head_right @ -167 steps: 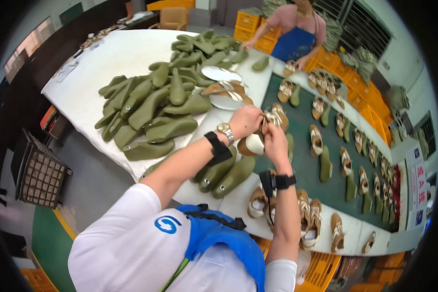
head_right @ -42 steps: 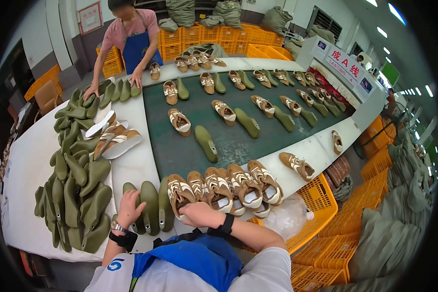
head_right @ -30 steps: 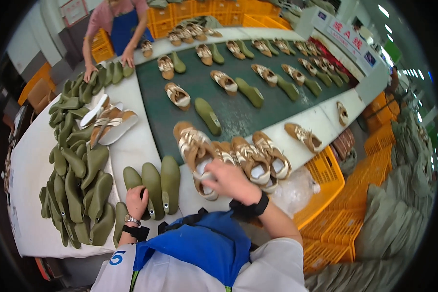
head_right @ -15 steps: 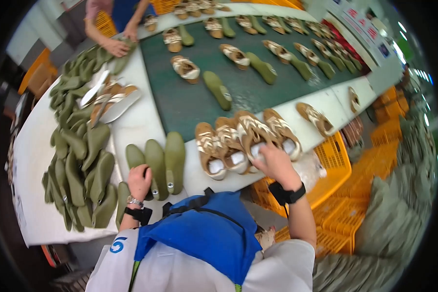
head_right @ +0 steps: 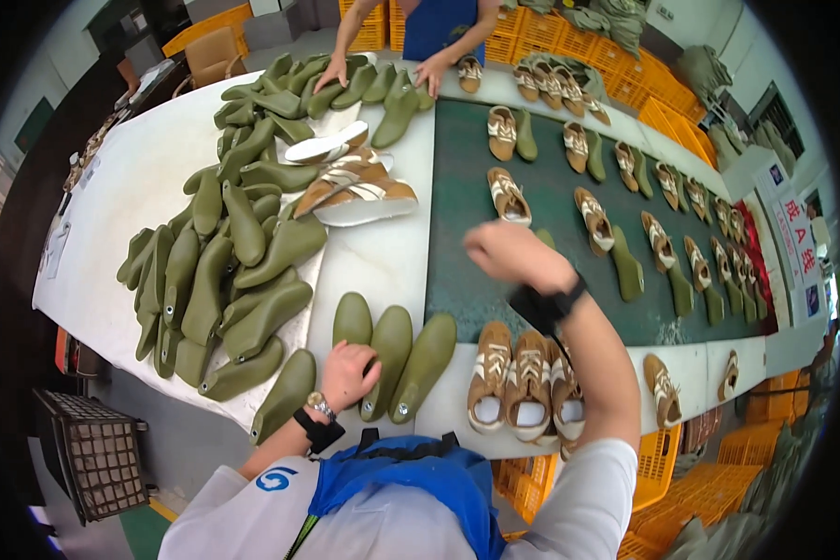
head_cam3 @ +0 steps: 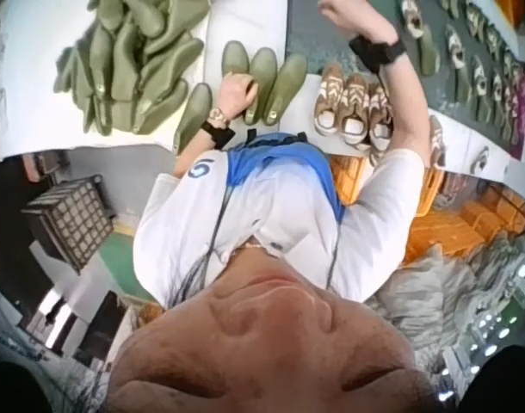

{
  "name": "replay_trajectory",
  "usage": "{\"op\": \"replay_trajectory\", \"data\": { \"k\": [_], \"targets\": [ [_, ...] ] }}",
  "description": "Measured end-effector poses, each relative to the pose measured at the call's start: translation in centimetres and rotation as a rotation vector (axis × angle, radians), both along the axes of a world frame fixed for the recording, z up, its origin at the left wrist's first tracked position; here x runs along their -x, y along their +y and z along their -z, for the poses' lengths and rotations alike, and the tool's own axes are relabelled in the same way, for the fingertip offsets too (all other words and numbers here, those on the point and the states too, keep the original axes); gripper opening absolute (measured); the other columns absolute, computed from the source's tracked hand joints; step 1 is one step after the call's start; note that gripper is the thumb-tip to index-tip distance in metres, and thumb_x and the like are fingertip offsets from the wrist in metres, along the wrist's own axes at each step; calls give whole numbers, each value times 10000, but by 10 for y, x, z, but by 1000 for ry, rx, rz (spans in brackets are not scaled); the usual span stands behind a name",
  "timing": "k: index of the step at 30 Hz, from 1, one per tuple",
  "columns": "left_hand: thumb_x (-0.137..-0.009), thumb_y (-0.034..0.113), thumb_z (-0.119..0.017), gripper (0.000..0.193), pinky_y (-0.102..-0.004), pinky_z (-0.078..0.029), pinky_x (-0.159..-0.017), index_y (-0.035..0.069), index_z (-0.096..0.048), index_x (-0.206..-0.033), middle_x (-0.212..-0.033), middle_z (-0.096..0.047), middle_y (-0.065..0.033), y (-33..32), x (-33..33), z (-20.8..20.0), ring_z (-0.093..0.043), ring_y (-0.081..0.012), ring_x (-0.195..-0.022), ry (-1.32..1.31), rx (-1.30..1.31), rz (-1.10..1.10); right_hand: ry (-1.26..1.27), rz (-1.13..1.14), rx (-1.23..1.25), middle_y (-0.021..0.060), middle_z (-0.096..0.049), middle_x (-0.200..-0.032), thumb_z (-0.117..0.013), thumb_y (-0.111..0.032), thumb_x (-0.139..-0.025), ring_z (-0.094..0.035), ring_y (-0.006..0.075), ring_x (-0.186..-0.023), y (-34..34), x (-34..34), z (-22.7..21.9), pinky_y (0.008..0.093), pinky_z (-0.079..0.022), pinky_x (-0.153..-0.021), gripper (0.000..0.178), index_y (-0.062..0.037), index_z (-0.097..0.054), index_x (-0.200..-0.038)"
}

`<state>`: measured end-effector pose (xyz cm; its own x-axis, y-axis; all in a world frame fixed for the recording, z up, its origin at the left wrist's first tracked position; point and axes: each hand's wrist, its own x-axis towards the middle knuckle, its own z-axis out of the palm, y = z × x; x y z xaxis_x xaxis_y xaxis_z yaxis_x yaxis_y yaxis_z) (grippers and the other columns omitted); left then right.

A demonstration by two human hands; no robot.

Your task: Manually assemble shoe components onto lasts on a production line.

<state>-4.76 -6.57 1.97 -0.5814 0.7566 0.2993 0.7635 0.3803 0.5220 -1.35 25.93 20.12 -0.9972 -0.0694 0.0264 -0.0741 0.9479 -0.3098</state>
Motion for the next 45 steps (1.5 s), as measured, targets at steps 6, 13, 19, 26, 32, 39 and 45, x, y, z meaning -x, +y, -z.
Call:
{"op": "replay_trajectory", "data": {
  "k": [6,13,19,26,32,39,45],
  "targets": [
    [-755,221,-660,184,-442,-455,-857,65,-627,-846,-821,-643,-103,-3,-1,9,-616,-287,-786,-28,8,-19,-297,243,-45,149,-546,-1232,-526,-104,-803,-513,358,-1163,10,211,132,490,-445,-951,351,-58,-556,-1150],
    [-752,272,-678,215,-439,-438,-920,78,-652,-842,-886,-663,-67,-15,-14,9,-628,-235,-872,-14,2,-74,-195,51,-335,113,-672,-925,-679,-482,-683,-582,322,-947,-17,215,184,416,-445,-850,454,-83,-688,-900],
    [-768,254,-662,210,-407,-463,-877,73,-657,-873,-861,-664,-93,-14,-10,6,-628,-271,-861,-142,14,-30,-143,-142,-222,99,-668,-793,-634,-448,-751,-612,283,-859,-54,83,128,522,-357,-983,352,-101,-687,-777],
    [-916,212,-589,757,-348,-482,-903,145,-71,-1465,-1359,-413,-129,52,-13,-80,-489,-200,-1161,-1513,-722,71,261,-121,-151,142,-630,-772,-711,-308,-723,-616,313,-741,-133,-58,42,386,-481,-708,312,-33,-601,-818],
    [-829,1,-570,731,-322,-454,-909,28,-144,-1422,-1268,-461,-202,66,-36,-111,-523,-216,-1119,-770,-627,169,675,74,215,94,-595,-779,-749,-155,-699,-582,284,-652,-144,-119,-3,364,-484,-595,272,-72,-645,-936],
    [-811,154,-679,738,-378,-460,-889,-22,-229,-1370,-1151,-516,-224,50,-73,-129,-569,-335,-1015,-568,-577,153,691,288,145,114,-528,-970,-661,-54,-707,-611,290,-714,-147,-152,9,373,-516,-601,468,-117,-553,-1158],
    [-788,35,-667,286,-354,-505,-709,-4,-570,-1054,-938,-605,-149,38,-69,-151,-601,-309,-806,164,-568,113,671,265,135,124,-507,-928,-584,15,-725,-609,305,-695,-160,-157,10,379,-521,-580,447,-162,-587,-1136]
  ]
}}
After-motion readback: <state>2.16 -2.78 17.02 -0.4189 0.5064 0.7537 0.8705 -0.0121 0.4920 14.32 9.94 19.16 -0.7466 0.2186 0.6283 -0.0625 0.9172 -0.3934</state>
